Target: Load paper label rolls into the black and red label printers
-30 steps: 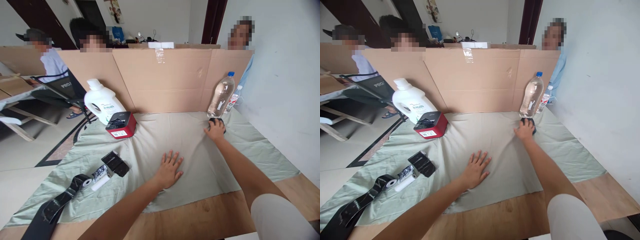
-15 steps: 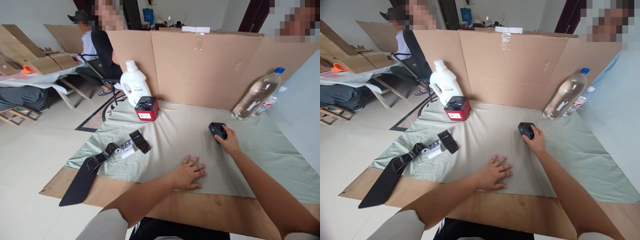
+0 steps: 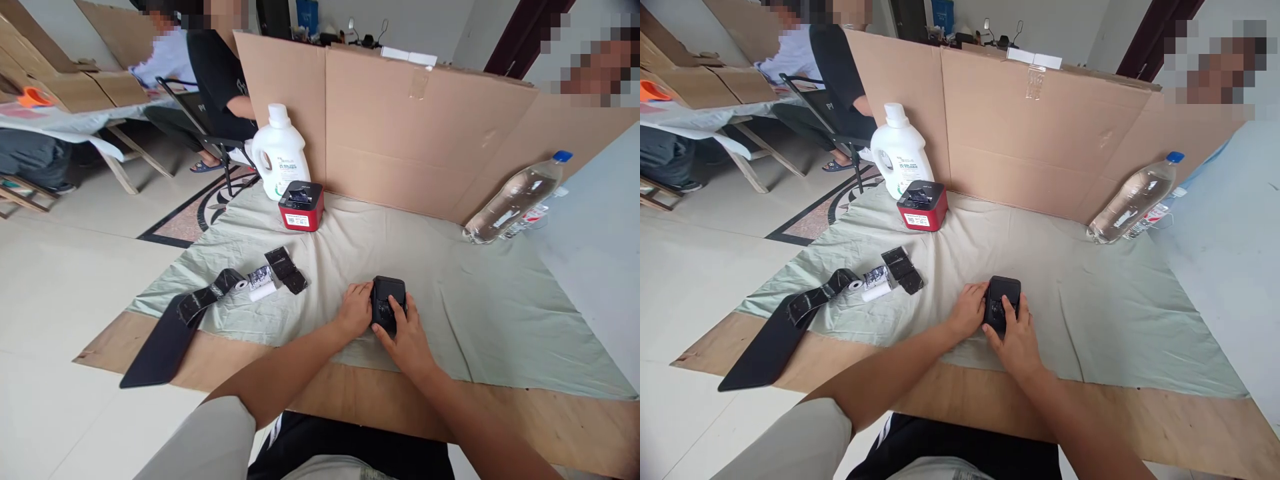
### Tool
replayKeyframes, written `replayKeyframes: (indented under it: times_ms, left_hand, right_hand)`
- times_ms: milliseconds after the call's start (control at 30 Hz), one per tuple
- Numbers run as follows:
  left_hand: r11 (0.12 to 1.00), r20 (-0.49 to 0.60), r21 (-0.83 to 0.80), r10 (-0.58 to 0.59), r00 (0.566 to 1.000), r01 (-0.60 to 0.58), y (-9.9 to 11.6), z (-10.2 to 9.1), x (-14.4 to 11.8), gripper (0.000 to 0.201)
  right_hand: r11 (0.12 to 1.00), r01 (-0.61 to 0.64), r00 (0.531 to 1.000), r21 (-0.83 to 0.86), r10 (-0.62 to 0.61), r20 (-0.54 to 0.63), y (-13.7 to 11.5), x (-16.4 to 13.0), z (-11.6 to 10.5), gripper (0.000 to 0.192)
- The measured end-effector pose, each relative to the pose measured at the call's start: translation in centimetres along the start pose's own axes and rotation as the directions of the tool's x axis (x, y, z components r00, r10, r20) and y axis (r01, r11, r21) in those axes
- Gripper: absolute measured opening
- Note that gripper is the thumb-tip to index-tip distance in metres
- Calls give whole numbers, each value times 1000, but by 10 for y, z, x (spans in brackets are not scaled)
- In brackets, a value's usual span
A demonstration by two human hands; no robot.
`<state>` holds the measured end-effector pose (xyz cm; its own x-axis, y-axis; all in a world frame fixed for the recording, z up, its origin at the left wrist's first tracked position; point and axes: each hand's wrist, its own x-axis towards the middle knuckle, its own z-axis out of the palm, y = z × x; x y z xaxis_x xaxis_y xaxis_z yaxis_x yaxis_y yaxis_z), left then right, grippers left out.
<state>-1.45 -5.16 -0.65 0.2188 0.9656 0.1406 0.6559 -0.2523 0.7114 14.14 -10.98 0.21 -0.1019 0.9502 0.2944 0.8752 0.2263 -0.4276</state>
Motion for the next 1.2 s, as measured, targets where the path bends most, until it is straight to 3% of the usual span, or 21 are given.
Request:
replayKeyframes:
  times_ms: [200,367,533,700,833,1033,1200]
  left_hand:
    - [983,-12,-179,-42,999,39,-5,-2,8,51]
    - [939,36,-333,-76,996,84,-5,-6,12,57]
    - [920,80,-383,-54,995,80,-6,-5,15,58]
    - [754,250,-589,-172,953,290,-11,-11,22,63]
    - [663,303,-659,-197,932,355,-8,-20,25,64]
    - [624,413,-618,-259,873,478,-3,-27,25,65]
    - [584,426,-657,-233,874,476,-8,-27,28,64]
  right_hand:
    - [992,46,993,115,-32,-117,10,17,-8,36]
    - [955,24,977,295,40,-211,16,28,10,24]
    - [935,57,965,350,38,-261,18,23,26,39]
    - [917,-14,976,399,99,-192,26,22,31,60]
    - [916,-33,979,400,109,-170,29,23,34,62]
    - [925,-20,976,381,100,-191,27,23,35,60]
    - [936,-10,975,353,88,-205,27,23,35,60]
